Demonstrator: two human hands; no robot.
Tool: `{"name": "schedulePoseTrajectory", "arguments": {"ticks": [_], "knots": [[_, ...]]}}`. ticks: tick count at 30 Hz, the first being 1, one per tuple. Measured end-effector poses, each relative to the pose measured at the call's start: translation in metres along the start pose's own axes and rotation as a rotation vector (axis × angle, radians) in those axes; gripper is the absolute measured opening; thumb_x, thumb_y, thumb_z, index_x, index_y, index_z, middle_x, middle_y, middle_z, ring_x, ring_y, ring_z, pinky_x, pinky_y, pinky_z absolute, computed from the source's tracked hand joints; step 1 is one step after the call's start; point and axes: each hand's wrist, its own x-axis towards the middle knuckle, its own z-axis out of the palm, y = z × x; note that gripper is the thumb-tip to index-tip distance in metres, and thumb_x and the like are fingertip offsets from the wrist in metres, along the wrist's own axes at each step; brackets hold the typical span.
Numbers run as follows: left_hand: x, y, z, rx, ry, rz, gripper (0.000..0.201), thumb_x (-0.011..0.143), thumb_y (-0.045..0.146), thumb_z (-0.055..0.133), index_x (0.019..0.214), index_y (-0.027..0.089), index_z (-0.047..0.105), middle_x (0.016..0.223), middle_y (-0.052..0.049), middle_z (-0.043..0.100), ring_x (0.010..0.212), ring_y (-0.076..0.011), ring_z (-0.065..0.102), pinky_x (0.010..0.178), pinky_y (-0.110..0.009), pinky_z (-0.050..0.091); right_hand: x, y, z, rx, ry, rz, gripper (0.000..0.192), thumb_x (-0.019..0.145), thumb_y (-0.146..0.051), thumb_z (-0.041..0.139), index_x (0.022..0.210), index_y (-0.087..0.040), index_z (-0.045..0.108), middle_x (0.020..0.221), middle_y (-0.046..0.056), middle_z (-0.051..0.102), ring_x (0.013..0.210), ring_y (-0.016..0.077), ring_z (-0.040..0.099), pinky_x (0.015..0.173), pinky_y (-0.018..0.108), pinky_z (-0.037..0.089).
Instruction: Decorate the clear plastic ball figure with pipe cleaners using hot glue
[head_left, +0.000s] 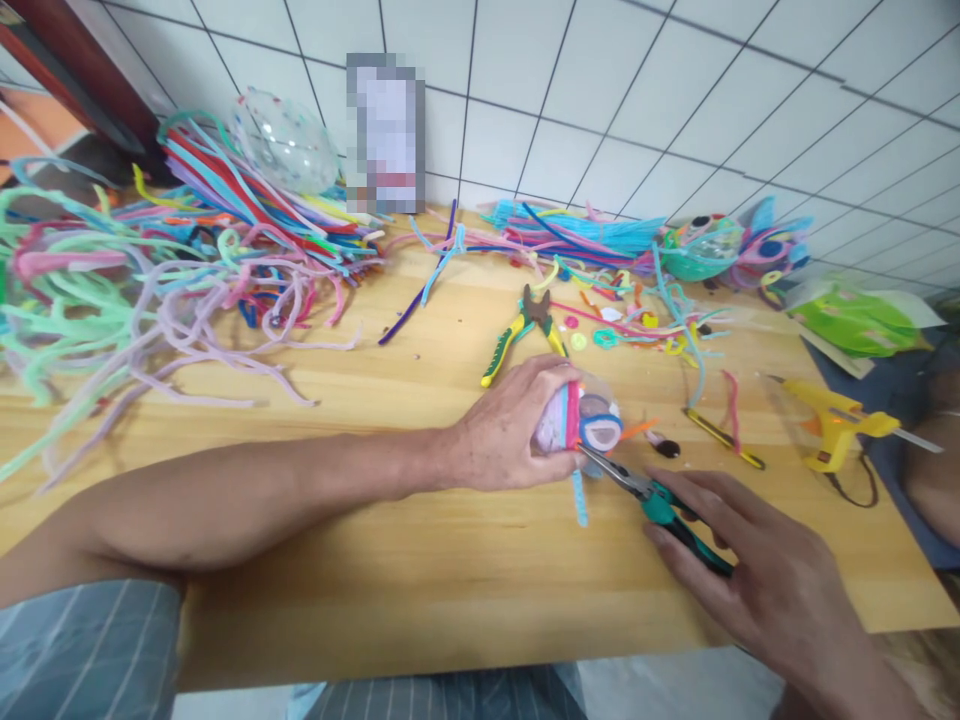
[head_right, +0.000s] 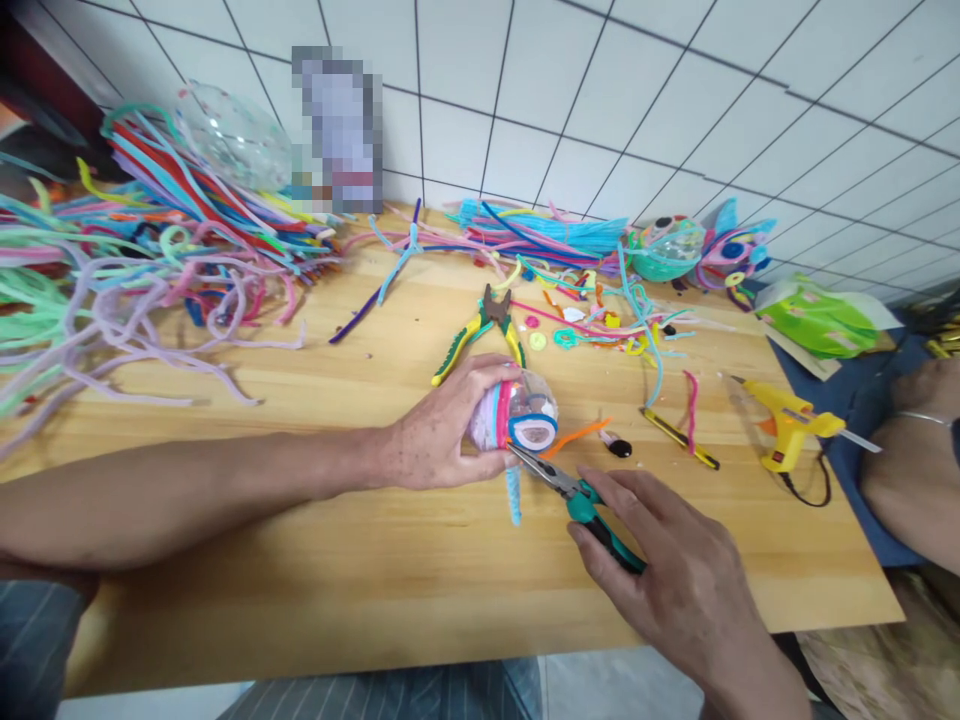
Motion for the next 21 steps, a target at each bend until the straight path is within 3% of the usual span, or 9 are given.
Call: {"name": "schedulePoseTrajectory", "arguments": {"ticks": [7, 21], "knots": [[-0.0004, -0.0031, 0.0018, 0.003, 0.002, 0.014, 0.080, 0.086, 0.046, 0.078, 0.151, 0.024, 0.037, 0.148, -0.021, 0.054, 0.147, -0.0397, 0.050, 0.120, -0.066, 0.045, -0.0006, 0.0031, 0.0024, -0.035, -0.004, -0.022, 0.032, 0.105, -0.038, 0.057, 0.130, -0.022, 0.068, 0.107, 0.009, 0.079, 0.082, 0.0213, 0.080, 0.065, 0.028, 0.063], [-0.0005, -0.0009, -0.0004, 0.023, 0.003, 0.022, 0.079, 0.087, 0.044, 0.079, 0.151, 0.022, 0.037, 0.147, -0.022, 0.053, 0.146, -0.0396, 0.051, 0.120, -0.066, 0.048, -0.0014, 0.0042, 0.0034, 0.079, -0.012, 0.033, 0.032, 0.102, -0.038, 0.062, 0.129, -0.025, 0.071, 0.108, 0.008, 0.080, 0.085, 0.0216, 0.080, 0.070, 0.028, 0.064]]}}
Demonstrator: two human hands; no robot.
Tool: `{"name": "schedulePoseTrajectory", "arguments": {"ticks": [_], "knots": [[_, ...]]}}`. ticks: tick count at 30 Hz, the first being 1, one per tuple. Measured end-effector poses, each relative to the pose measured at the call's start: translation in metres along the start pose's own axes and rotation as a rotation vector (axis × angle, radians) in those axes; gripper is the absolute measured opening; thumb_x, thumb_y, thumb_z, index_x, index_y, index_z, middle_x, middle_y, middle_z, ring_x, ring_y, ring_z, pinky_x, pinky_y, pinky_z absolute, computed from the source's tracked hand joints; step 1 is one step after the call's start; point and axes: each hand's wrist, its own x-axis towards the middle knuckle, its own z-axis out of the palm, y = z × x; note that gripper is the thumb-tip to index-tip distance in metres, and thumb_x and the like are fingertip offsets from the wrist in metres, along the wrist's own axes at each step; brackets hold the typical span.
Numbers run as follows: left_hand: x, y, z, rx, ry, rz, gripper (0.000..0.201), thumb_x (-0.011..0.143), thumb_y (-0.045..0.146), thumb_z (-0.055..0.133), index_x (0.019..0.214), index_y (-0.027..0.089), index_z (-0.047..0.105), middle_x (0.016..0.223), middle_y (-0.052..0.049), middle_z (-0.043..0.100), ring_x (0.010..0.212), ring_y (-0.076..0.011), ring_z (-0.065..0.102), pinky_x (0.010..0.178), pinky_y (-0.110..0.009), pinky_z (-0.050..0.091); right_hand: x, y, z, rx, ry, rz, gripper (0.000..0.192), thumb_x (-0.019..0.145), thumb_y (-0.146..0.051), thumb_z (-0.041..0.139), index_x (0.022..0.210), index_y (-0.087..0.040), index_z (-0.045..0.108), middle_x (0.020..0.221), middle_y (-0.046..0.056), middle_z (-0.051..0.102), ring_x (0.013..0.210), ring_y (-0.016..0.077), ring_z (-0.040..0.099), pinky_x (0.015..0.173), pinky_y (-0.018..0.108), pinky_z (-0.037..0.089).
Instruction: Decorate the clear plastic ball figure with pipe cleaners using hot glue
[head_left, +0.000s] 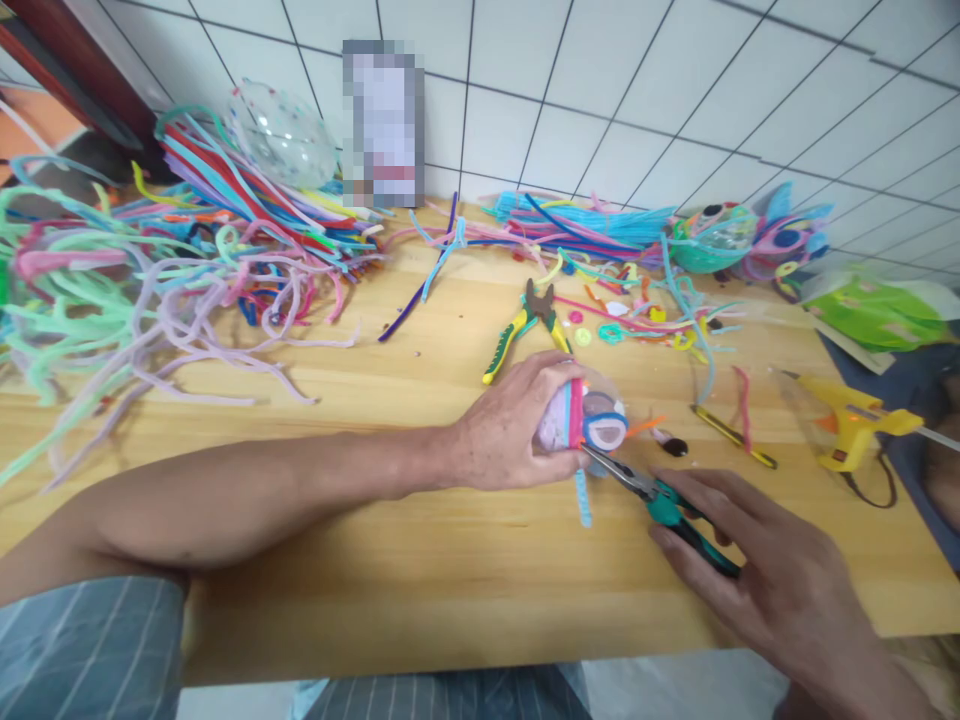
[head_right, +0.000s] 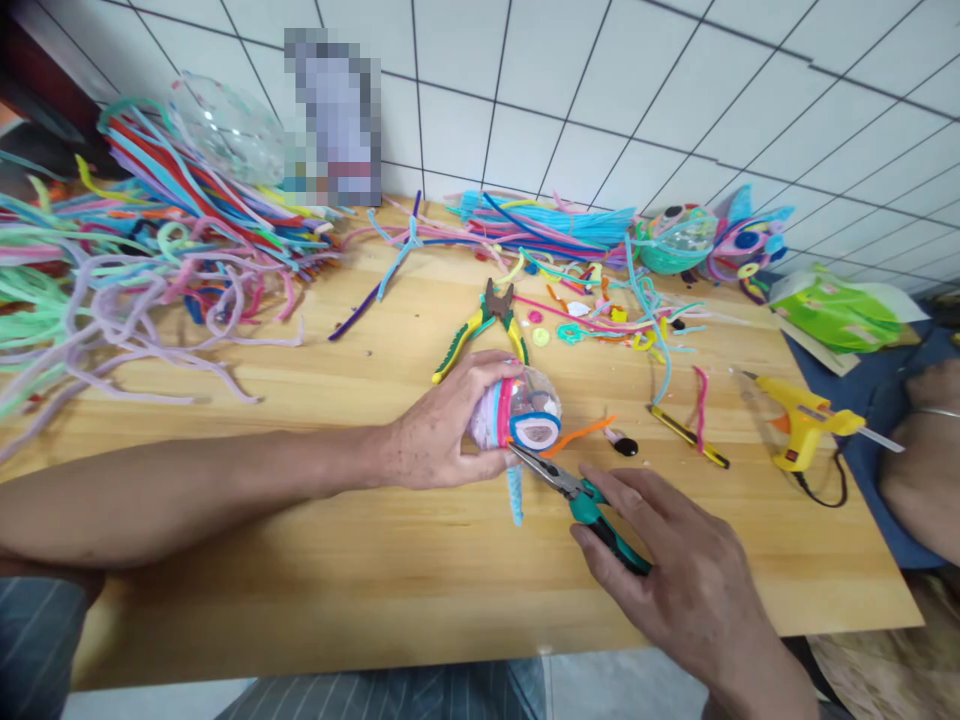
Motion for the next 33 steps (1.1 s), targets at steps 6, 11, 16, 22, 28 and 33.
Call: {"name": "schedulePoseTrajectory", "arguments": {"ticks": [6, 11, 16, 22, 28, 33], "knots": [[0.000, 0.000, 0.001, -0.005, 0.021, 0.023, 0.077, 0.089, 0.044, 0.078, 0.151, 0.021, 0.038, 0.145, -0.022, 0.054, 0.143, -0.0387, 0.053, 0.118, -0.063, 0.049, -0.001, 0.012, -0.009, 0.174, -0.030, 0.025, 0.028, 0.101, -0.039, 0.063, 0.127, -0.030, 0.072, 0.111, 0.006, 0.081, 0.090, 0.0223, 0.081, 0.071, 0.028, 0.065], [0.000, -0.002, 0.002, -0.021, 0.019, 0.004, 0.078, 0.088, 0.048, 0.079, 0.150, 0.021, 0.039, 0.145, -0.021, 0.055, 0.143, -0.0387, 0.053, 0.119, -0.062, 0.048, 0.007, 0.060, -0.008, 0.076, 0.044, 0.167, 0.029, 0.102, -0.040, 0.064, 0.125, -0.027, 0.074, 0.111, 0.007, 0.081, 0.094, 0.0234, 0.079, 0.081, 0.031, 0.063], [-0.002, -0.002, -0.002, -0.031, -0.021, -0.004, 0.073, 0.094, 0.046, 0.073, 0.153, 0.023, 0.036, 0.148, -0.021, 0.052, 0.145, -0.0389, 0.050, 0.119, -0.062, 0.047, 0.023, 0.131, 0.020, -0.113, 0.150, 0.469, 0.041, 0.094, -0.058, 0.064, 0.115, -0.025, 0.077, 0.108, 0.012, 0.079, 0.101, 0.0332, 0.074, 0.088, 0.049, 0.058], [-0.001, 0.003, -0.008, -0.037, -0.062, -0.001, 0.068, 0.099, 0.039, 0.069, 0.154, 0.023, 0.033, 0.150, -0.021, 0.051, 0.146, -0.0365, 0.048, 0.120, -0.059, 0.046, 0.045, 0.178, 0.053, -0.278, 0.100, 0.753, 0.050, 0.091, -0.059, 0.055, 0.113, -0.020, 0.077, 0.107, 0.018, 0.075, 0.104, 0.0366, 0.068, 0.092, 0.050, 0.052], [0.000, 0.002, -0.009, -0.083, -0.070, -0.042, 0.065, 0.101, 0.040, 0.067, 0.154, 0.022, 0.034, 0.149, -0.020, 0.051, 0.146, -0.0353, 0.048, 0.120, -0.057, 0.045, 0.053, 0.200, 0.069, -0.283, 0.087, 0.696, 0.054, 0.090, -0.061, 0.059, 0.116, -0.017, 0.074, 0.110, 0.021, 0.073, 0.109, 0.0397, 0.065, 0.098, 0.056, 0.052], [0.003, 0.003, -0.012, -0.144, -0.081, -0.111, 0.061, 0.100, 0.041, 0.067, 0.151, 0.021, 0.040, 0.149, -0.020, 0.052, 0.143, -0.0345, 0.050, 0.121, -0.054, 0.043, 0.056, 0.156, 0.053, -0.113, 0.355, 0.444, 0.056, 0.095, -0.063, 0.063, 0.131, -0.021, 0.070, 0.127, 0.023, 0.072, 0.125, 0.0446, 0.063, 0.111, 0.066, 0.046]]}}
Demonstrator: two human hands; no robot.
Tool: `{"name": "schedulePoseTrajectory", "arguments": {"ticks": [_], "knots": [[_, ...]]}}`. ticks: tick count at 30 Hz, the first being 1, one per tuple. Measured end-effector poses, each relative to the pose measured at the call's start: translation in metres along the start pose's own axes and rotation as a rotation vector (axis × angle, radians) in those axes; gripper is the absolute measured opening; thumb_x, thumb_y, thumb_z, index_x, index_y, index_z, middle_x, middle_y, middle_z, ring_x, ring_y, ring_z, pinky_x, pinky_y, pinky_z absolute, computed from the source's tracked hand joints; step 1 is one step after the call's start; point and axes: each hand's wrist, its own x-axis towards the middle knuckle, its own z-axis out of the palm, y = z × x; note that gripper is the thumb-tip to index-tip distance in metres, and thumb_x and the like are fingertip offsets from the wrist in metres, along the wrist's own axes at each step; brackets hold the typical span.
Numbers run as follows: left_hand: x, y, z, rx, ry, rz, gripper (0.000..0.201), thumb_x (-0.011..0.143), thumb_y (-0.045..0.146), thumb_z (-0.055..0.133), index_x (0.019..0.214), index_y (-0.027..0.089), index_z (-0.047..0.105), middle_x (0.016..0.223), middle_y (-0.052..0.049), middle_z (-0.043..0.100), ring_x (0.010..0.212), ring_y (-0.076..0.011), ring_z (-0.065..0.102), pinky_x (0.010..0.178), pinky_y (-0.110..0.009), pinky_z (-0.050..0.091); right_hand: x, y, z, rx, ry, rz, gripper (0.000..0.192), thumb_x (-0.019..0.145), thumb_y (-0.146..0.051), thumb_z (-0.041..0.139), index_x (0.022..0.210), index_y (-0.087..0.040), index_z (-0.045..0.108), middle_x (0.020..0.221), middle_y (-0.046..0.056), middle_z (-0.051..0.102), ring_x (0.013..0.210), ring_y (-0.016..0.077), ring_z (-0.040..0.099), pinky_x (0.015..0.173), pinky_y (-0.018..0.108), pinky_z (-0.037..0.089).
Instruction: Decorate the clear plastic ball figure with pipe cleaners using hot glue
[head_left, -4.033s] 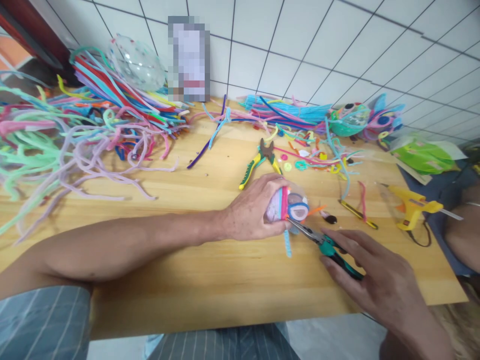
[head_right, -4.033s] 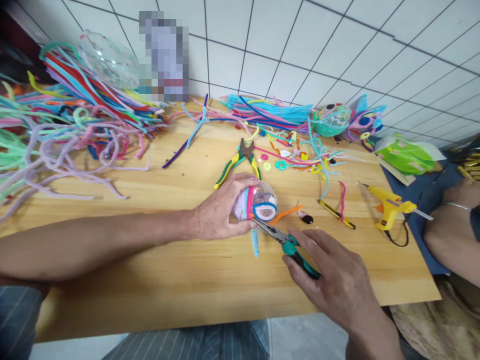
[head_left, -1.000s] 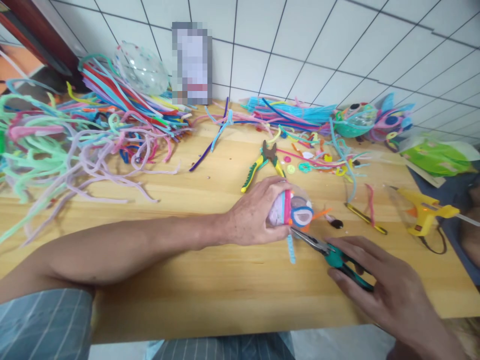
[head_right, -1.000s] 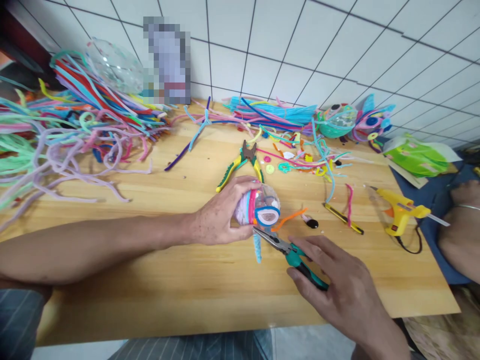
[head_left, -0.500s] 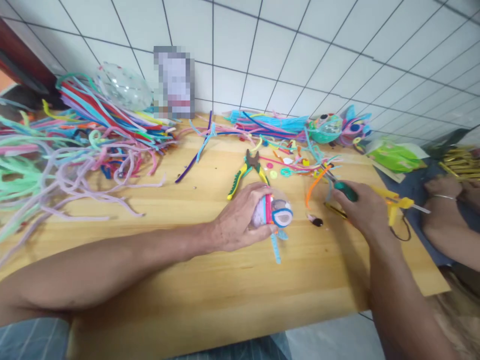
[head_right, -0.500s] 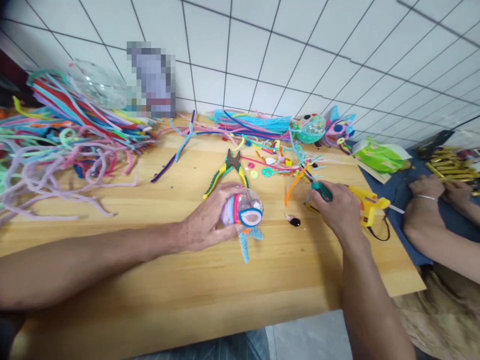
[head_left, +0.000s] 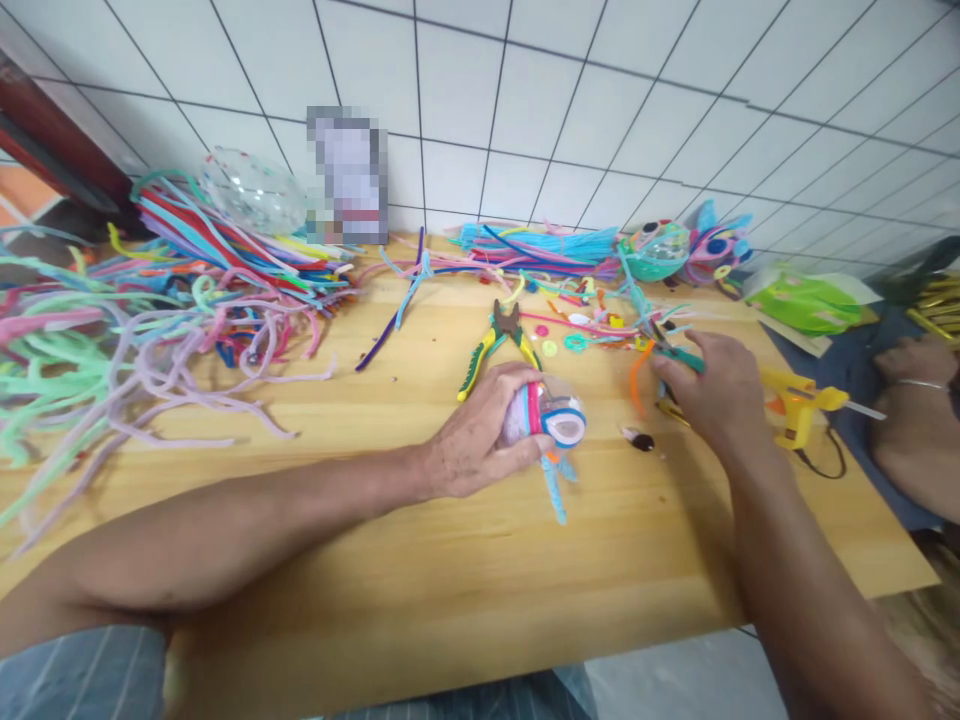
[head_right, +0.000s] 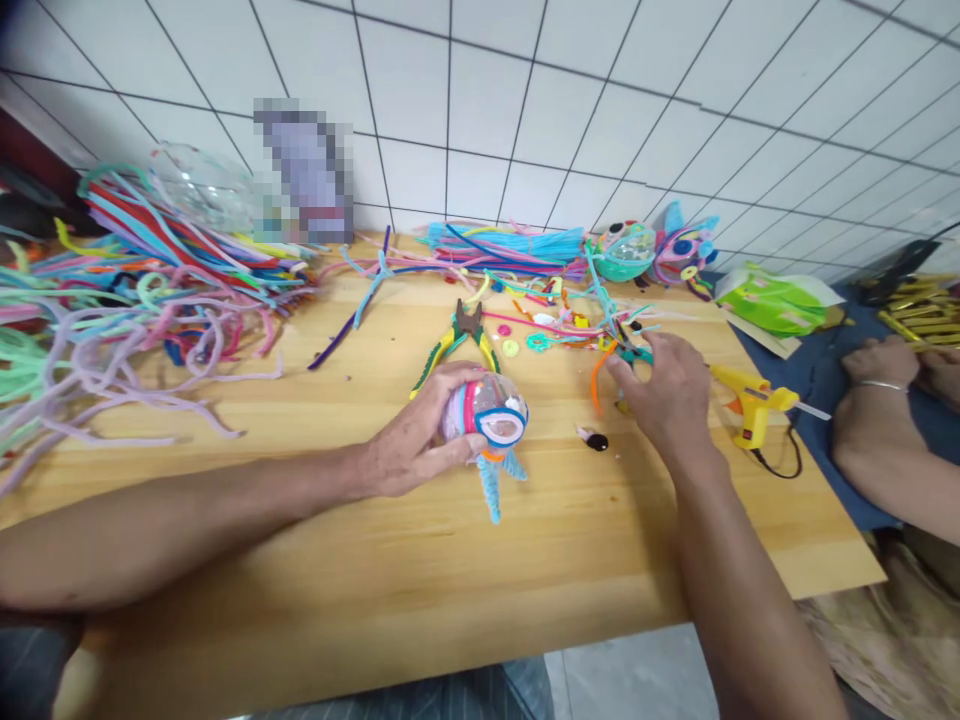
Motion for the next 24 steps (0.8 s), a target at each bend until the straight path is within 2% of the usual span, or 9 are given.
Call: {"name": "schedulePoseTrajectory", "arguments": {"ticks": [2, 5, 7, 9, 13, 16, 20, 24], "knots": [[0.001, 0.003, -0.002, -0.062, 0.003, -0.065, 0.059, 0.100, 0.042, 0.067, 0.148, 0.019, 0.043, 0.147, -0.019, 0.054, 0.141, -0.0343, 0.052, 0.121, -0.052, 0.043, -0.009, -0.035, -0.018, 0.146, -0.040, -0.048, 0.053, 0.096, -0.060, 0.066, 0.138, -0.027, 0.067, 0.134, 0.017, 0.071, 0.130, 0.0414, 0.063, 0.113, 0.065, 0.048], [0.004, 0.008, -0.006, -0.203, 0.026, -0.204, 0.055, 0.099, 0.044, 0.067, 0.145, 0.020, 0.048, 0.144, -0.016, 0.058, 0.132, -0.0314, 0.057, 0.116, -0.047, 0.045, -0.021, -0.088, -0.040, 0.390, -0.265, -0.088, 0.051, 0.098, -0.057, 0.066, 0.143, -0.032, 0.064, 0.142, 0.010, 0.069, 0.128, 0.0343, 0.068, 0.108, 0.057, 0.056], [0.007, 0.009, -0.008, -0.323, 0.056, -0.295, 0.054, 0.098, 0.047, 0.069, 0.142, 0.021, 0.050, 0.140, -0.013, 0.061, 0.127, -0.0294, 0.060, 0.112, -0.044, 0.046, -0.025, -0.112, -0.044, 0.558, -0.370, -0.084, 0.054, 0.097, -0.058, 0.068, 0.145, -0.033, 0.062, 0.147, 0.009, 0.067, 0.132, 0.0321, 0.067, 0.108, 0.054, 0.058], [0.010, 0.007, -0.008, -0.469, 0.097, -0.372, 0.053, 0.096, 0.049, 0.072, 0.138, 0.022, 0.054, 0.137, -0.010, 0.064, 0.126, -0.0285, 0.060, 0.111, -0.042, 0.046, -0.026, -0.125, -0.041, 0.710, -0.417, -0.039, 0.057, 0.095, -0.060, 0.070, 0.145, -0.034, 0.061, 0.149, 0.008, 0.066, 0.136, 0.0313, 0.065, 0.110, 0.053, 0.058], [0.018, -0.004, -0.003, -0.837, 0.218, -0.514, 0.051, 0.087, 0.052, 0.082, 0.124, 0.023, 0.064, 0.123, -0.005, 0.071, 0.119, -0.0255, 0.064, 0.104, -0.036, 0.048, -0.025, -0.131, -0.026, 0.881, -0.352, 0.080, 0.052, 0.096, -0.061, 0.070, 0.141, -0.036, 0.064, 0.147, 0.006, 0.068, 0.138, 0.0298, 0.064, 0.114, 0.052, 0.056], [0.024, -0.005, -0.003, -1.063, 0.263, -0.642, 0.046, 0.084, 0.048, 0.085, 0.117, 0.021, 0.070, 0.115, -0.004, 0.075, 0.108, -0.0230, 0.069, 0.100, -0.034, 0.051, -0.029, -0.131, -0.016, 0.893, -0.256, 0.088, 0.045, 0.098, -0.057, 0.068, 0.139, -0.037, 0.066, 0.146, 0.006, 0.068, 0.135, 0.0286, 0.065, 0.114, 0.051, 0.055], [0.026, 0.003, -0.010, -1.225, 0.169, -0.764, 0.037, 0.090, 0.043, 0.077, 0.115, 0.016, 0.075, 0.112, -0.009, 0.080, 0.100, -0.0244, 0.075, 0.101, -0.037, 0.055, -0.038, -0.130, -0.008, 0.848, -0.124, -0.022, 0.041, 0.102, -0.049, 0.064, 0.142, -0.039, 0.064, 0.145, 0.006, 0.066, 0.136, 0.0291, 0.062, 0.112, 0.052, 0.056], [0.026, 0.004, -0.014, -1.357, 0.099, -0.827, 0.038, 0.098, 0.041, 0.065, 0.122, 0.013, 0.076, 0.115, -0.012, 0.083, 0.105, -0.0267, 0.078, 0.103, -0.039, 0.057, -0.046, -0.128, -0.005, 0.789, -0.052, -0.139, 0.047, 0.104, -0.044, 0.060, 0.151, -0.038, 0.058, 0.149, 0.008, 0.064, 0.136, 0.0306, 0.061, 0.109, 0.053, 0.057]]}}
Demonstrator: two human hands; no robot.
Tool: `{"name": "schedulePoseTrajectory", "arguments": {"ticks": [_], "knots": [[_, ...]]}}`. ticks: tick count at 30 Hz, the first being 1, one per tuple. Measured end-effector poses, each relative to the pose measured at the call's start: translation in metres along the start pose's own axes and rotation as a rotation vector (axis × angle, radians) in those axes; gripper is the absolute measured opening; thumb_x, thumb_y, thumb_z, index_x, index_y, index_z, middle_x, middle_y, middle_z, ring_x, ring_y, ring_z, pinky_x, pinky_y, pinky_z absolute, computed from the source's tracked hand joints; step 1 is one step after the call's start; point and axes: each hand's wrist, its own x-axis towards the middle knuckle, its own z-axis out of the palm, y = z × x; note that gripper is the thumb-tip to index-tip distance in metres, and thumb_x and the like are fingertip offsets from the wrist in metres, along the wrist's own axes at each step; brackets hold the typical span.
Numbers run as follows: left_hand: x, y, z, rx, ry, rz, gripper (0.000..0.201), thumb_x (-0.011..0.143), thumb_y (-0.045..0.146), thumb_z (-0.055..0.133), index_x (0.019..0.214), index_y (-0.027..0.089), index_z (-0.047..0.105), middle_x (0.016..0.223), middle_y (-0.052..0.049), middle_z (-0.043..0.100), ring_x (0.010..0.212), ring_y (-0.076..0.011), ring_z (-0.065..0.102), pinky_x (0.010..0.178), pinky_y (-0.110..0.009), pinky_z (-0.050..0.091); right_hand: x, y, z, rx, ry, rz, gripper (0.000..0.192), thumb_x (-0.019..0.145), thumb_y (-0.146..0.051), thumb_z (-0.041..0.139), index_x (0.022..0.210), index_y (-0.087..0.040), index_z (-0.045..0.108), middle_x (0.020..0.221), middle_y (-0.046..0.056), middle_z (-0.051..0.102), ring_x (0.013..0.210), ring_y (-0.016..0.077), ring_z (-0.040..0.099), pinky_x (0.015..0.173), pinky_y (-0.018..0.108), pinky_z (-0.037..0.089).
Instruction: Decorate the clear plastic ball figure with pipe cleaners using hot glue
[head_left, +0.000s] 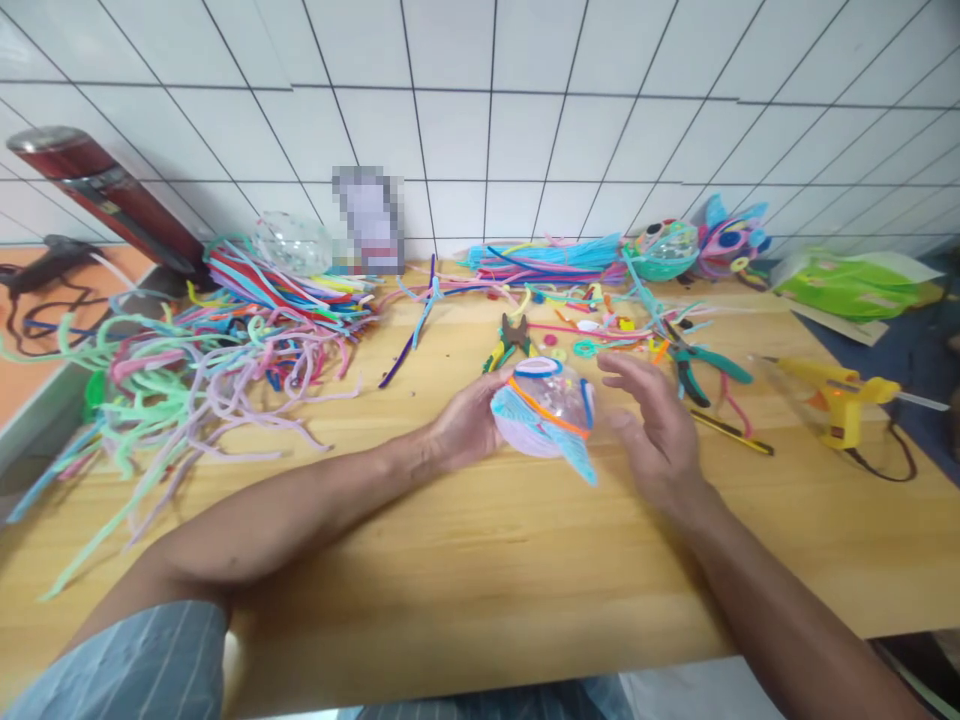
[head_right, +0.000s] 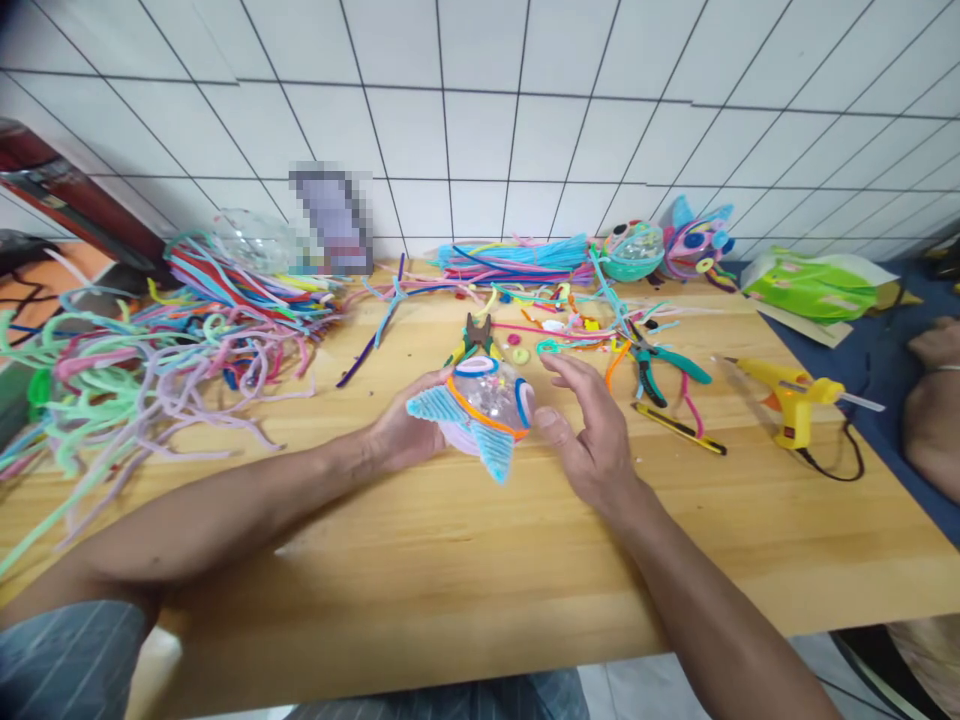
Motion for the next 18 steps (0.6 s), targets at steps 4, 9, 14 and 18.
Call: {"name": "schedulePoseTrajectory", "arguments": {"ticks": [4, 9, 14, 18], "knots": [[0.004, -0.002, -0.002, -0.097, -0.052, -0.028, 0.044, 0.102, 0.038, 0.058, 0.135, 0.011, 0.070, 0.119, -0.013, 0.083, 0.108, -0.0277, 0.080, 0.104, -0.042, 0.058, -0.005, 0.000, -0.002, -0.060, 0.000, -0.132, 0.058, 0.103, -0.050, 0.061, 0.158, -0.034, 0.052, 0.151, 0.012, 0.062, 0.138, 0.0347, 0.060, 0.108, 0.057, 0.057], [0.006, -0.005, -0.003, -0.089, -0.047, -0.015, 0.046, 0.104, 0.041, 0.056, 0.142, 0.017, 0.066, 0.129, -0.014, 0.080, 0.114, -0.0296, 0.079, 0.104, -0.046, 0.059, -0.007, -0.003, -0.003, -0.138, 0.007, -0.236, 0.071, 0.097, -0.051, 0.068, 0.162, -0.033, 0.046, 0.154, 0.013, 0.060, 0.141, 0.0378, 0.058, 0.114, 0.062, 0.053], [0.004, -0.006, -0.007, -0.021, -0.010, -0.049, 0.043, 0.107, 0.043, 0.048, 0.130, 0.016, 0.073, 0.120, -0.010, 0.083, 0.120, -0.0303, 0.077, 0.107, -0.045, 0.058, -0.007, -0.007, -0.001, -0.182, -0.031, -0.257, 0.086, 0.093, -0.057, 0.073, 0.167, -0.032, 0.037, 0.156, 0.016, 0.057, 0.143, 0.0390, 0.056, 0.113, 0.061, 0.055], [0.003, -0.005, -0.006, -0.006, -0.008, -0.049, 0.049, 0.106, 0.045, 0.046, 0.137, 0.015, 0.069, 0.120, -0.013, 0.083, 0.119, -0.0313, 0.077, 0.107, -0.048, 0.058, -0.008, -0.010, 0.002, -0.219, -0.052, -0.312, 0.090, 0.090, -0.048, 0.080, 0.168, -0.034, 0.036, 0.158, 0.016, 0.054, 0.143, 0.0379, 0.056, 0.113, 0.060, 0.056]]}}
